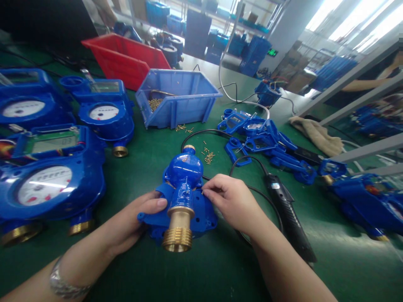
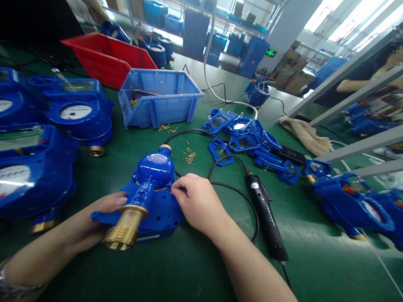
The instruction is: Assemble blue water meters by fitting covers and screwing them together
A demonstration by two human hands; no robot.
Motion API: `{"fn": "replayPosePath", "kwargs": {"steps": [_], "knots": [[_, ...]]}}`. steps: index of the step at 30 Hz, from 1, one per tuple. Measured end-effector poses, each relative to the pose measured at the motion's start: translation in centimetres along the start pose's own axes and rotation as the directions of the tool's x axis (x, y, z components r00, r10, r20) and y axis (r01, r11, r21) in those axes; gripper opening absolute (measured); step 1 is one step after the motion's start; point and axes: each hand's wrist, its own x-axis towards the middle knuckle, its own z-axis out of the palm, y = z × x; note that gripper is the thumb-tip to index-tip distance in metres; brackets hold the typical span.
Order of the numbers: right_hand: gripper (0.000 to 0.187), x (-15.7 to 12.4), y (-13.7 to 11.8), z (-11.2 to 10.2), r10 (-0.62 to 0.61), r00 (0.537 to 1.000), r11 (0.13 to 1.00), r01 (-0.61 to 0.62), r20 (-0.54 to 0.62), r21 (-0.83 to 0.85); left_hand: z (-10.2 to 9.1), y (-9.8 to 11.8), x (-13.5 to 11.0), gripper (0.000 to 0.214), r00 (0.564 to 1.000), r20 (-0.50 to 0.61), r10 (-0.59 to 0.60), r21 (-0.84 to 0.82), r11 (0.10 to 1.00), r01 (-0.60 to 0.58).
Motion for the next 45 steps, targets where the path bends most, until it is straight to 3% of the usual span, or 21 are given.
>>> {"fn": "replayPosePath", "kwargs": {"steps": [5, 9, 19, 26, 34, 38, 45], "knots": [[0.011, -0.1, -0.1, -0.7, 0.025, 1.0, 0.997, -0.025, -0.002, 0.069, 0.0, -0.2, -0.1, 0.034, 1.0, -0.002, 0.0, -0.003, 1.0, 0.0], [0.011, -0.2, -0.1, -1.2, -0.01, 1.0, 0.995, 0.01, -0.01, 0.102, 0.1, -0.2, 0.0, 0.043, 1.0, -0.016, -0.007, 0.006, 1.0, 0.007], [0.017, -0.2, -0.3, 0.2, -0.025, 0.997, 0.984, 0.037, 0.069, -0.172, 0.2, 0.0, -0.1, 0.05, 0.999, -0.03, -0.021, 0.023, 0.999, 0.022], [0.013, 0.1, -0.1, 0.0, -0.011, 0.995, 0.997, 0.018, 0.102, -0.07, 0.2, 0.0, -0.1, 0.048, 0.999, -0.03, -0.023, 0.018, 1.0, 0.024], [0.014, -0.1, 0.0, -0.8, -0.104, 0.982, 0.984, 0.125, 0.158, -0.13, 0.3, 0.2, -0.1, 0.043, 0.999, -0.035, -0.027, 0.015, 1.0, 0.027], [0.014, -0.2, -0.2, -0.6, -0.108, 0.987, 0.978, 0.127, 0.12, -0.165, 0.3, 0.2, -0.2, 0.045, 0.998, -0.039, -0.04, 0.009, 0.999, 0.04], [0.012, 0.1, 0.1, 0.0, 0.035, 0.998, 0.997, -0.039, 0.055, 0.068, 0.2, 0.2, -0.2, 0.047, 0.998, -0.041, -0.044, 0.026, 0.999, 0.045]]}}
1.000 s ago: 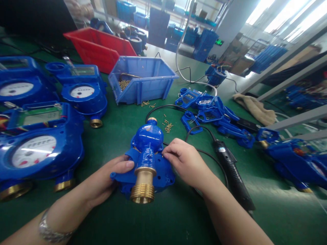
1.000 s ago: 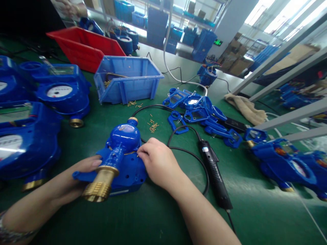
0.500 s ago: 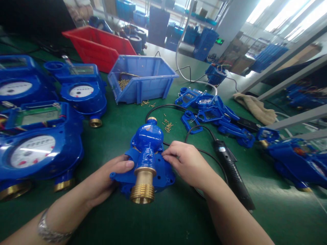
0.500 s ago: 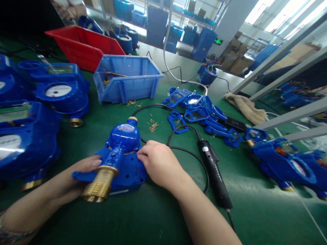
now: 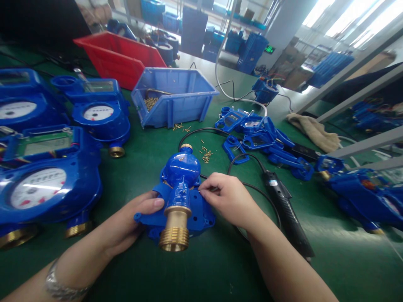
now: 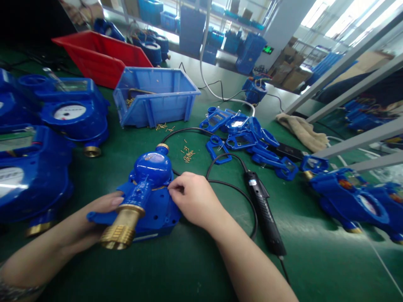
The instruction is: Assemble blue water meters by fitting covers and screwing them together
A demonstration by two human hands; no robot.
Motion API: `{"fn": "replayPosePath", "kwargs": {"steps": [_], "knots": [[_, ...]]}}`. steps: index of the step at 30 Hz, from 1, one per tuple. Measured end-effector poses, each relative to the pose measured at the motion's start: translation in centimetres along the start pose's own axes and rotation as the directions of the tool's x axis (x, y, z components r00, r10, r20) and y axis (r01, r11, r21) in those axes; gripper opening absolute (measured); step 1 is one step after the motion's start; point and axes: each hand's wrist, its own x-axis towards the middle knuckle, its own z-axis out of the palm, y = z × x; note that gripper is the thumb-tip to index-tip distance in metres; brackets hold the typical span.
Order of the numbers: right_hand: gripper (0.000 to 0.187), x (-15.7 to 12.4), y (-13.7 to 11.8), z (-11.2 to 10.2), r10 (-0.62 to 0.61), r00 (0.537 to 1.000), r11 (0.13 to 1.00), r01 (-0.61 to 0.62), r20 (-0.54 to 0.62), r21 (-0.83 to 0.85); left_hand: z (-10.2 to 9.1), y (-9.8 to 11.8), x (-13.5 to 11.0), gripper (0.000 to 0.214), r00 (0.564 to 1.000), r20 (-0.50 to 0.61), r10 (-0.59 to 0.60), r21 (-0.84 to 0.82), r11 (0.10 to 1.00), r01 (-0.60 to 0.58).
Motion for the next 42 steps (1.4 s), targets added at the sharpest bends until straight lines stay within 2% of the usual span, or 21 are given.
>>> {"fn": "replayPosePath", "kwargs": {"steps": [3, 6, 9, 14, 17, 30, 37, 42], "knots": [[0.01, 0.3, 0.2, 0.2, 0.087, 0.996, 0.986, -0.086, -0.002, 0.146, 0.0, 0.0, 0.0, 0.048, 1.0, 0.007, 0.005, -0.009, 1.0, -0.005], [0.01, 0.5, 0.2, 0.2, 0.117, 0.993, 0.974, -0.119, 0.022, 0.191, 0.0, 0.0, 0.0, 0.045, 1.0, 0.0, 0.01, -0.01, 1.0, -0.01], [0.011, 0.5, 0.0, -0.1, 0.101, 0.994, 0.985, -0.105, 0.037, 0.135, 0.0, -0.1, 0.1, 0.048, 1.0, -0.016, 0.011, -0.002, 1.0, -0.011], [0.015, -0.1, -0.1, -0.7, -0.032, 0.998, 0.993, 0.037, 0.046, -0.111, -0.1, -0.2, 0.1, 0.053, 1.0, -0.021, 0.017, -0.003, 1.0, -0.017], [0.017, -0.2, 0.0, -0.8, -0.064, 0.995, 0.985, 0.076, 0.08, -0.157, 0.0, -0.2, 0.1, 0.052, 1.0, -0.018, 0.009, -0.007, 1.0, -0.009], [0.014, -0.5, 0.0, -1.5, -0.045, 0.99, 0.993, 0.059, 0.135, -0.099, 0.3, -0.1, 0.1, 0.037, 0.999, 0.005, 0.033, -0.018, 0.999, -0.033], [0.015, -1.3, -0.7, -2.3, 0.002, 0.99, 1.0, -0.002, 0.144, -0.003, 0.1, -0.1, 0.0, 0.041, 1.0, -0.007, 0.024, -0.004, 1.0, -0.024], [0.015, -3.0, -0.9, -2.0, -0.063, 0.985, 0.998, 0.059, 0.163, 0.031, 0.3, -0.1, 0.2, 0.047, 0.999, -0.014, 0.037, 0.01, 0.999, -0.037]]}}
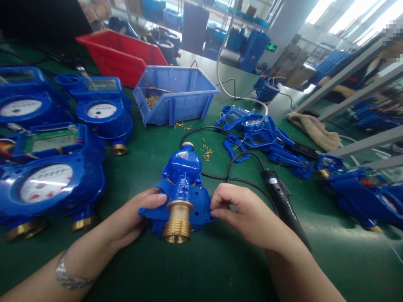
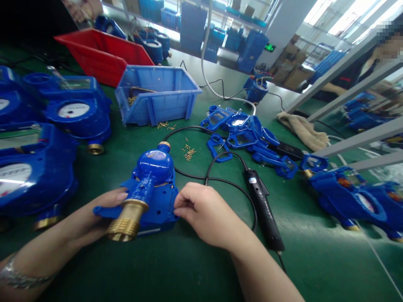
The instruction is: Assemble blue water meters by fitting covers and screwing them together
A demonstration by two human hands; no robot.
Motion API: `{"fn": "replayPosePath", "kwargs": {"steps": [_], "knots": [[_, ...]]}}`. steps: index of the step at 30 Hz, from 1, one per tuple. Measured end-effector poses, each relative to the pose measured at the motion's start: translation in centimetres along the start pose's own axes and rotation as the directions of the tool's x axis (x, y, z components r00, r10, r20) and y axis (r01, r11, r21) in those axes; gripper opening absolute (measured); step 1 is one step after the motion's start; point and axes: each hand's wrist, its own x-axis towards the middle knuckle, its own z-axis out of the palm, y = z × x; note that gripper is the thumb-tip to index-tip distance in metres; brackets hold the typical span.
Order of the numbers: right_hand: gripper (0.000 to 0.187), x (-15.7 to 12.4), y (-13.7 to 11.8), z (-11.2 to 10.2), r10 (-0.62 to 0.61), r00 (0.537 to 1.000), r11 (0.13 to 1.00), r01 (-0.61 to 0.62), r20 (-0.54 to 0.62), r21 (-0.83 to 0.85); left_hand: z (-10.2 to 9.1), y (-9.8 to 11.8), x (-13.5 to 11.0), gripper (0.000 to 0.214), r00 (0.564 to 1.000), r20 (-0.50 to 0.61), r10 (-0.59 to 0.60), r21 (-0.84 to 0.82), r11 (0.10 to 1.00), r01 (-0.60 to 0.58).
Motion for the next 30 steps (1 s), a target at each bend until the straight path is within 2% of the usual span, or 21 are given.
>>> {"fn": "replayPosePath", "kwargs": {"steps": [5, 10, 11, 13, 15, 17, 20, 22, 25, 30], "knots": [[0.011, -1.2, -0.1, 0.8, -0.061, 0.995, 0.995, 0.055, -0.076, -0.084, 0.0, -0.1, -0.1, 0.041, 1.0, -0.001, 0.015, -0.001, 1.0, -0.015], [0.011, -1.2, -0.2, -0.6, -0.141, 0.988, 0.983, 0.148, 0.065, -0.11, -0.2, -0.2, -0.1, 0.038, 1.0, 0.002, 0.019, -0.002, 1.0, -0.019], [0.011, -0.6, 0.0, -1.0, -0.119, 0.992, 0.985, 0.123, 0.038, -0.12, -0.2, -0.3, 0.0, 0.036, 1.0, 0.01, 0.022, -0.006, 1.0, -0.021], [0.011, 1.3, 1.0, -1.5, -0.013, 0.996, 0.983, -0.004, -0.092, -0.182, -0.2, -0.3, 0.0, 0.03, 0.999, 0.026, 0.031, -0.02, 0.999, -0.03], [0.01, 4.0, 2.6, -1.6, 0.107, 0.963, 0.947, -0.174, -0.247, -0.269, -0.2, -0.3, 0.1, 0.026, 0.998, 0.042, 0.04, -0.039, 0.998, -0.039], [0.009, 6.8, 4.3, -1.4, 0.146, 0.943, 0.915, -0.243, -0.298, -0.322, -0.1, -0.3, 0.1, 0.024, 0.998, 0.05, 0.046, -0.056, 0.998, -0.043], [0.002, 9.8, 6.3, -0.7, 0.166, 0.948, 0.877, -0.268, -0.272, -0.4, 0.0, -0.2, 0.0, 0.025, 0.997, 0.056, 0.052, -0.062, 0.997, -0.048], [0.011, 10.8, 7.1, -0.3, 0.173, 0.955, 0.855, -0.267, -0.241, -0.444, -0.1, -0.2, 0.1, 0.029, 0.997, 0.059, 0.05, -0.051, 0.998, -0.047], [0.018, 11.2, 7.7, 0.1, 0.176, 0.958, 0.836, -0.267, -0.226, -0.479, -0.3, -0.3, 0.2, 0.031, 0.998, 0.051, 0.046, -0.017, 0.999, -0.045], [0.016, 11.0, 7.7, 0.1, 0.142, 0.952, 0.864, -0.253, -0.271, -0.435, -0.6, -0.5, 0.3, 0.034, 0.996, 0.062, 0.057, -0.012, 0.998, -0.056]]}}
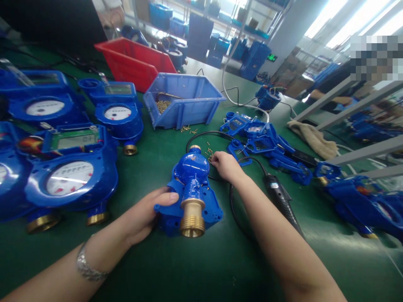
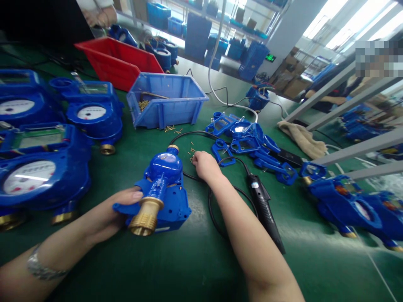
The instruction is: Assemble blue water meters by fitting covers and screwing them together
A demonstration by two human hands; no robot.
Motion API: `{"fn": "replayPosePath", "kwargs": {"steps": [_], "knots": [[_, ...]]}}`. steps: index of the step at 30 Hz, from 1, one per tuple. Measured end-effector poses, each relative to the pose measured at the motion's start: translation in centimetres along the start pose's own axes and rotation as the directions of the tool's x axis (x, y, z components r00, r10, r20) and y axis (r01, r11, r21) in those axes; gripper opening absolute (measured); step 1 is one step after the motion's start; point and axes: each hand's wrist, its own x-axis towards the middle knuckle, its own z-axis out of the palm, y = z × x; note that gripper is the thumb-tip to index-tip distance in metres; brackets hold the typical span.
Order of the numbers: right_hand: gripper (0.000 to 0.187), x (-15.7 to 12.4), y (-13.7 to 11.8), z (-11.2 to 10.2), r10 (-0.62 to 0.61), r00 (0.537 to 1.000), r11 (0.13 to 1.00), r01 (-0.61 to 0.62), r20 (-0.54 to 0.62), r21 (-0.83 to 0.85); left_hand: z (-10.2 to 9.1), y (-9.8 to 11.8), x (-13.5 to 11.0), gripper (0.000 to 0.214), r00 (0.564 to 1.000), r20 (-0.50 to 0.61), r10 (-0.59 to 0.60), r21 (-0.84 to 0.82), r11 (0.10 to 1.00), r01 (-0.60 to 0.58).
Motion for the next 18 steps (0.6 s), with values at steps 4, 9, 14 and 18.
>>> {"fn": "replayPosePath", "kwargs": {"steps": [4, 9, 14, 18], "knots": [[0.004, -2.1, -1.0, -2.1, 0.049, 0.992, 0.989, -0.032, -0.12, 0.141, 0.1, -0.3, 0.0, 0.035, 0.999, -0.036, 0.006, -0.01, 1.0, -0.007], [0.01, -9.3, -3.2, -5.4, 0.078, 0.973, 0.928, 0.01, -0.219, 0.373, 0.8, -1.0, -0.2, 0.045, 0.995, -0.085, 0.05, -0.011, 0.999, -0.051], [0.011, -16.0, -5.7, -4.6, 0.072, 0.973, 0.723, 0.102, -0.221, 0.683, 1.6, -1.2, -0.4, 0.048, 0.993, -0.092, 0.07, -0.034, 0.997, -0.073], [0.009, -18.3, -7.9, -1.6, 0.211, 0.966, 0.564, 0.003, -0.148, 0.826, 1.8, -1.3, -0.4, 0.043, 0.991, -0.091, 0.095, -0.024, 0.995, -0.097]]}}
